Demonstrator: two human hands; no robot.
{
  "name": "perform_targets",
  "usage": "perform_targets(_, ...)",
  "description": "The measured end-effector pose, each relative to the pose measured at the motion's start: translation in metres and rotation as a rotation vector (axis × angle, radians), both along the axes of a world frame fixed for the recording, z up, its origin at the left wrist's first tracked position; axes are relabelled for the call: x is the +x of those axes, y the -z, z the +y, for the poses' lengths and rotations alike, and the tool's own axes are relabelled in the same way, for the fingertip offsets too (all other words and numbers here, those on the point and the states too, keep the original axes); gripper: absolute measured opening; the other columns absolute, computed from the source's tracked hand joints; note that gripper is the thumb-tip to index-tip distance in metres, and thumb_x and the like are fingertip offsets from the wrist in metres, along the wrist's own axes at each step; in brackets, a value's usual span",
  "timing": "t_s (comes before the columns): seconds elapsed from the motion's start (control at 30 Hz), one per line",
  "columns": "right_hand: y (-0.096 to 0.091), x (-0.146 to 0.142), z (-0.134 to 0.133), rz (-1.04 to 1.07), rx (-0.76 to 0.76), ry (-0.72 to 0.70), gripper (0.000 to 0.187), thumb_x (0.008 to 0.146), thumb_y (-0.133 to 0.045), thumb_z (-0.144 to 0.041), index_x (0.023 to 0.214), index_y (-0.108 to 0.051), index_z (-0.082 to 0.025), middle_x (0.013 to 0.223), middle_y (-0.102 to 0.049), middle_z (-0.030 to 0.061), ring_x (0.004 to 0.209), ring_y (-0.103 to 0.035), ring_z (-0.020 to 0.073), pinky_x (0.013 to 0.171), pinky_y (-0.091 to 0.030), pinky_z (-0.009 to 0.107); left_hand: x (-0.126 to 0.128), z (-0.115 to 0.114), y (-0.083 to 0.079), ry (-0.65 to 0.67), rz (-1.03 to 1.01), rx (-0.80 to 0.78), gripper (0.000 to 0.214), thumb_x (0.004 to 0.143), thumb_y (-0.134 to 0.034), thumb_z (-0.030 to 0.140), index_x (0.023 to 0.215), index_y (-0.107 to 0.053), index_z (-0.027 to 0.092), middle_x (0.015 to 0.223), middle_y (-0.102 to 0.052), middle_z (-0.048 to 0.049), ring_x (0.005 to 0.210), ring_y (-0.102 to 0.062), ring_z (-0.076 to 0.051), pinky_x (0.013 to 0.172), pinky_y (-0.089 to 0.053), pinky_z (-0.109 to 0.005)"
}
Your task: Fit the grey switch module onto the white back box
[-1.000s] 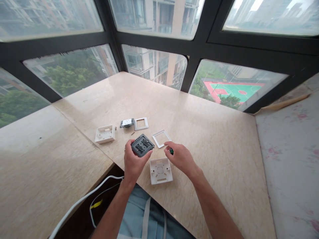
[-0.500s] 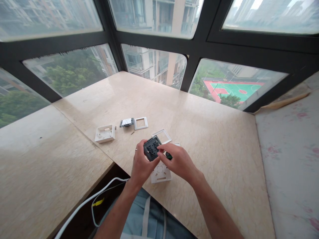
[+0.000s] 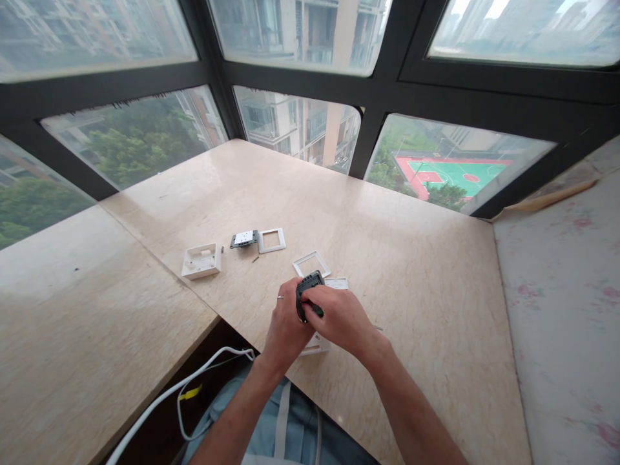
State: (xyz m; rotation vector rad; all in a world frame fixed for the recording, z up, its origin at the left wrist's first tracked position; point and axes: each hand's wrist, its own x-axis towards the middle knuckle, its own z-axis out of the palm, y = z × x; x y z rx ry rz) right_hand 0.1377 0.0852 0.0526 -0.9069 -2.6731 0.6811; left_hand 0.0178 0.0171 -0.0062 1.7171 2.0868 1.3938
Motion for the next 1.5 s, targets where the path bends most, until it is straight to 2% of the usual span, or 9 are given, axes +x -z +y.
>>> perform_targets(0.17,0.000,0.000,-0.001,-0.071,0.057,-0.036,0.012,0.093,-0.057,-0.017,0.089,-0.068,-0.019,0.090,-0.075,0.0048,0.079,-0.067,0.0174,0.063,-0.036,0.027,0.002,0.000,0.003,-0.003,0.067,0.040,0.052,0.081,-0.056,0.006,0.129,-0.045,0.020,0.118,-0.063,-0.0125,0.113,-0.064,-0.027,0.094,-0.056,-0.041)
perform_targets(0.43,-0.001,-0.001,-0.006,-0.107,0.104,-0.048,0.012,0.094,-0.057,-0.018,0.086,-0.066,-0.019,0.088,-0.074,0.0044,0.077,-0.067,0.0179,0.061,-0.034,0.028,0.004,-0.003,0.000,-0.012,0.077,0.028,0.051,0.082,-0.055,0.004,0.130,-0.045,0.020,0.118,-0.062,-0.0127,0.110,-0.065,-0.026,0.091,-0.058,-0.040)
perform_targets(0.7,-0.004,-0.001,-0.007,-0.130,0.091,0.006,0.009,0.091,-0.057,-0.019,0.087,-0.065,-0.019,0.085,-0.076,0.0050,0.074,-0.069,0.0194,0.060,-0.032,0.029,0.001,-0.003,-0.005,-0.003,0.063,-0.012,0.055,0.080,-0.057,0.006,0.131,-0.044,0.022,0.122,-0.061,-0.0132,0.110,-0.066,-0.026,0.087,-0.060,-0.040)
perform_targets(0.9,-0.012,0.004,-0.004,-0.088,0.062,0.036,0.009,0.088,-0.058,-0.016,0.084,-0.066,-0.019,0.077,-0.074,0.0035,0.067,-0.065,0.0166,0.058,-0.030,0.028,0.000,0.000,-0.008,-0.009,0.063,-0.018,0.050,0.081,-0.060,0.009,0.127,-0.047,0.022,0.117,-0.063,-0.0119,0.114,-0.065,-0.028,0.089,-0.059,-0.041)
perform_targets(1.13,-0.017,0.021,0.006,0.070,-0.006,0.123,0.009,0.086,-0.059,-0.015,0.084,-0.065,-0.021,0.078,-0.072,0.0001,0.068,-0.062,0.0143,0.064,-0.036,0.025,-0.016,-0.004,-0.003,-0.106,-0.065,-0.099,0.067,0.071,-0.082,0.030,0.128,-0.048,0.022,0.120,-0.062,-0.0107,0.113,-0.063,-0.030,0.093,-0.056,-0.044)
perform_targets(1.23,-0.012,0.026,0.016,0.013,-0.029,0.219,0.009,0.087,-0.058,-0.016,0.086,-0.066,-0.021,0.080,-0.073,0.0015,0.071,-0.064,0.0158,0.065,-0.037,0.026,-0.028,-0.004,0.000,-0.189,-0.171,-0.111,0.070,0.067,-0.085,0.037,0.126,-0.050,0.022,0.122,-0.062,-0.0108,0.109,-0.065,-0.030,0.088,-0.056,-0.043)
perform_targets(1.33,0.001,0.030,0.027,-0.162,-0.072,0.316,0.011,0.087,-0.057,-0.017,0.086,-0.067,-0.021,0.081,-0.073,0.0042,0.074,-0.065,0.0181,0.061,-0.034,0.026,-0.039,-0.004,0.005,-0.278,-0.255,-0.126,0.072,0.065,-0.086,0.041,0.124,-0.051,0.021,0.122,-0.063,-0.0109,0.107,-0.066,-0.030,0.086,-0.056,-0.044)
perform_targets(1.4,0.012,0.030,0.033,-0.252,-0.106,0.338,0.012,0.085,-0.056,-0.016,0.083,-0.068,-0.021,0.080,-0.073,0.0057,0.073,-0.065,0.0191,0.058,-0.031,0.027,-0.046,-0.005,0.010,-0.319,-0.275,-0.124,0.071,0.064,-0.086,0.042,0.124,-0.052,0.022,0.122,-0.063,-0.0105,0.108,-0.065,-0.031,0.088,-0.056,-0.045)
perform_targets(1.5,0.024,0.028,0.036,-0.275,-0.140,0.326,0.013,0.081,-0.058,-0.013,0.076,-0.068,-0.020,0.076,-0.073,0.0064,0.072,-0.066,0.0201,0.057,-0.032,0.027,-0.054,-0.007,0.016,-0.356,-0.262,-0.117,0.070,0.065,-0.085,0.042,0.123,-0.052,0.023,0.122,-0.063,-0.0100,0.112,-0.064,-0.032,0.091,-0.055,-0.047)
